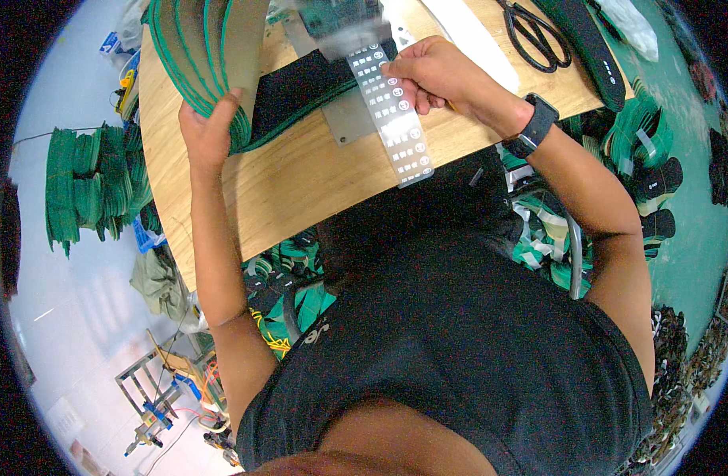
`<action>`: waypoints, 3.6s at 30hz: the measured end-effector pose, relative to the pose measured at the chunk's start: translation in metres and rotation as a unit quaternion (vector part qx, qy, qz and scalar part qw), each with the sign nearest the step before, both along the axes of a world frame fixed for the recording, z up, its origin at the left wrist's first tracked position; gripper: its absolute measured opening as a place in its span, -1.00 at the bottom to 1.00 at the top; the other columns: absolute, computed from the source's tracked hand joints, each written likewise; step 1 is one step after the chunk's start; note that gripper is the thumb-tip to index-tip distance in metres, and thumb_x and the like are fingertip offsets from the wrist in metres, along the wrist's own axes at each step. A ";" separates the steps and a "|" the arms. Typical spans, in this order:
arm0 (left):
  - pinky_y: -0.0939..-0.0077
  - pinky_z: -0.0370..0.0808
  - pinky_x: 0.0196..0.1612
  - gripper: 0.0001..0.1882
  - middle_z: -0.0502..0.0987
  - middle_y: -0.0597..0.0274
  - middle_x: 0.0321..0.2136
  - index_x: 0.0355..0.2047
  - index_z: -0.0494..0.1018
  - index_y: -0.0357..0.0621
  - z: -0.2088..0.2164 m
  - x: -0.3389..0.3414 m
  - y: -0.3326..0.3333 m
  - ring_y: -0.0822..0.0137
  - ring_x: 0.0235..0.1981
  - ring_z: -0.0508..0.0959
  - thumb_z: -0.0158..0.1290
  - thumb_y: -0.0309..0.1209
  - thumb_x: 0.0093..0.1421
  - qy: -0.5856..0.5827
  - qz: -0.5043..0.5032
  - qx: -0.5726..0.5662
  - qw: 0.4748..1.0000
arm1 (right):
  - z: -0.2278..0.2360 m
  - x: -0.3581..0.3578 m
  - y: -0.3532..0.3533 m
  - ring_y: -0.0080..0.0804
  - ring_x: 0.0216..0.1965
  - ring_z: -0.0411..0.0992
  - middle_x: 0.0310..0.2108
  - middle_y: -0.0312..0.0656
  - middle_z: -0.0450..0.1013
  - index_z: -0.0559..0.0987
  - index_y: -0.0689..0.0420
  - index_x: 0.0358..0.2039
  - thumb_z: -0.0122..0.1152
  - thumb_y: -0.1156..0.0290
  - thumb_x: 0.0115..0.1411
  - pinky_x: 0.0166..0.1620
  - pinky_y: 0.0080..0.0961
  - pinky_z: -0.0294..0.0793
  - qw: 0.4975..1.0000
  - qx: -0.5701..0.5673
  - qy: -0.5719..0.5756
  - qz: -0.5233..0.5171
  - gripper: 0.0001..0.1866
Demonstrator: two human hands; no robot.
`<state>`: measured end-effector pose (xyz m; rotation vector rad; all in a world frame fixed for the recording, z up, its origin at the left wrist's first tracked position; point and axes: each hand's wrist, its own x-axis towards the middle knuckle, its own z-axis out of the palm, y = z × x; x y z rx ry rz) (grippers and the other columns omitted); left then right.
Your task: The person organizes stacks of green shoe insoles, cuts out small stickers from a sheet with scissors, and places them onto the top of the insole stacks.
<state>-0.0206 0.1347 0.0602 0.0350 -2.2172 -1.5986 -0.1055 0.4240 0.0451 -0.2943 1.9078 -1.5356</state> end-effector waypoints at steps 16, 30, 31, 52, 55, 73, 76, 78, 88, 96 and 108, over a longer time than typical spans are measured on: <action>0.25 0.37 0.02 0.00 0.48 -0.12 -0.08 0.21 0.14 -0.25 0.007 -0.009 0.028 -0.04 -0.08 0.48 0.31 -0.16 -0.23 -0.042 -0.047 -0.442 0.895 | 0.000 0.007 -0.001 -0.72 -0.84 0.28 -0.77 -0.34 0.38 0.49 0.15 -0.58 0.13 0.22 0.24 -0.81 -0.83 0.07 0.999 -0.022 0.034 -0.010 -0.68; 0.22 0.39 -0.01 -0.05 0.48 -0.15 -0.16 0.21 0.19 -0.17 0.014 -0.009 0.034 -0.05 -0.11 0.48 0.32 -0.15 -0.20 -0.086 -0.036 -0.433 0.897 | -0.003 0.029 0.016 -0.73 -0.74 0.28 -0.71 -0.37 0.38 0.53 0.17 -0.49 0.12 0.27 0.23 -0.67 -0.79 0.15 0.994 -0.082 0.069 -0.001 -0.75; 0.21 0.40 -0.04 -0.06 0.50 -0.15 -0.23 0.18 0.20 -0.23 0.010 -0.008 0.032 -0.04 -0.16 0.49 0.31 -0.17 -0.21 -0.066 -0.029 -0.437 0.897 | -0.002 0.038 0.020 -0.72 -0.74 0.27 -0.70 -0.36 0.38 0.53 0.17 -0.49 0.12 0.29 0.23 -0.66 -0.77 0.15 0.992 -0.095 0.085 0.010 -0.76; 0.59 0.40 -0.22 -0.73 0.53 0.30 -0.37 -0.27 0.47 -0.30 -0.003 0.005 -0.007 0.50 -0.37 0.46 0.13 -0.54 -0.04 0.038 0.020 0.056 0.998 | 0.002 0.004 -0.001 -0.74 -0.69 0.31 -0.64 -0.38 0.42 0.52 0.11 -0.44 0.03 0.28 0.28 -0.68 -0.80 0.17 0.995 -0.075 0.066 -0.023 -0.77; 0.58 0.40 -0.23 -0.73 0.53 0.30 -0.37 -0.26 0.47 -0.29 -0.003 0.005 -0.009 0.50 -0.37 0.47 0.14 -0.53 -0.03 0.031 0.017 0.053 0.998 | 0.005 0.019 -0.002 -0.73 -0.70 0.32 -0.64 -0.38 0.43 0.53 0.11 -0.44 0.04 0.29 0.27 -0.70 -0.79 0.18 0.983 -0.157 0.098 0.006 -0.78; 0.59 0.41 -0.23 -0.72 0.54 0.29 -0.37 -0.28 0.47 -0.30 -0.005 0.007 -0.008 0.51 -0.37 0.47 0.19 -0.49 -0.03 0.032 0.016 0.049 0.998 | 0.000 -0.006 -0.002 -0.70 -0.81 0.34 -0.73 -0.32 0.43 0.51 0.15 -0.57 0.12 0.25 0.23 -0.79 -0.84 0.14 0.993 0.074 0.093 0.007 -0.70; 0.60 0.41 -0.23 -0.73 0.54 0.29 -0.37 -0.28 0.47 -0.30 -0.005 0.007 -0.007 0.52 -0.37 0.46 0.19 -0.48 -0.03 0.025 0.016 0.043 0.999 | -0.001 -0.006 -0.002 -0.70 -0.82 0.33 -0.73 -0.32 0.43 0.51 0.15 -0.57 0.13 0.25 0.23 -0.79 -0.84 0.14 0.995 0.062 0.081 0.009 -0.70; 0.60 0.41 -0.23 -0.73 0.54 0.29 -0.37 -0.28 0.47 -0.29 -0.005 0.007 -0.007 0.52 -0.37 0.46 0.19 -0.48 -0.03 0.025 0.018 0.037 0.999 | 0.002 -0.006 -0.004 -0.70 -0.82 0.33 -0.74 -0.32 0.43 0.51 0.16 -0.57 0.13 0.25 0.23 -0.79 -0.84 0.14 0.995 0.064 0.077 0.010 -0.70; 0.60 0.42 -0.22 -0.75 0.54 0.33 -0.38 -0.29 0.47 -0.30 -0.001 0.010 0.005 0.53 -0.36 0.47 0.18 -0.49 0.00 0.025 0.035 0.021 0.999 | -0.002 -0.006 -0.004 -0.71 -0.83 0.31 -0.75 -0.32 0.42 0.51 0.15 -0.59 0.13 0.24 0.23 -0.79 -0.83 0.13 0.996 0.051 0.068 0.005 -0.69; 0.42 0.44 -0.15 -0.50 0.56 0.03 -0.36 -0.14 0.44 -0.26 0.001 0.006 0.008 0.21 -0.33 0.54 0.23 -0.30 -0.10 -0.089 -0.003 -0.197 0.976 | -0.005 -0.003 -0.003 -0.71 -0.84 0.29 -0.76 -0.34 0.40 0.50 0.15 -0.60 0.09 0.25 0.25 -0.81 -0.82 0.11 0.997 0.029 0.077 0.000 -0.67; 0.18 0.46 -0.17 -0.05 0.53 -0.14 -0.31 0.20 0.15 -0.21 0.019 -0.002 0.036 -0.08 -0.24 0.53 0.26 -0.18 -0.23 -0.138 -0.033 -0.438 0.888 | -0.004 0.002 0.006 -0.72 -0.77 0.32 -0.70 -0.36 0.41 0.51 0.18 -0.52 0.10 0.27 0.24 -0.73 -0.87 0.15 0.997 -0.039 0.070 0.025 -0.73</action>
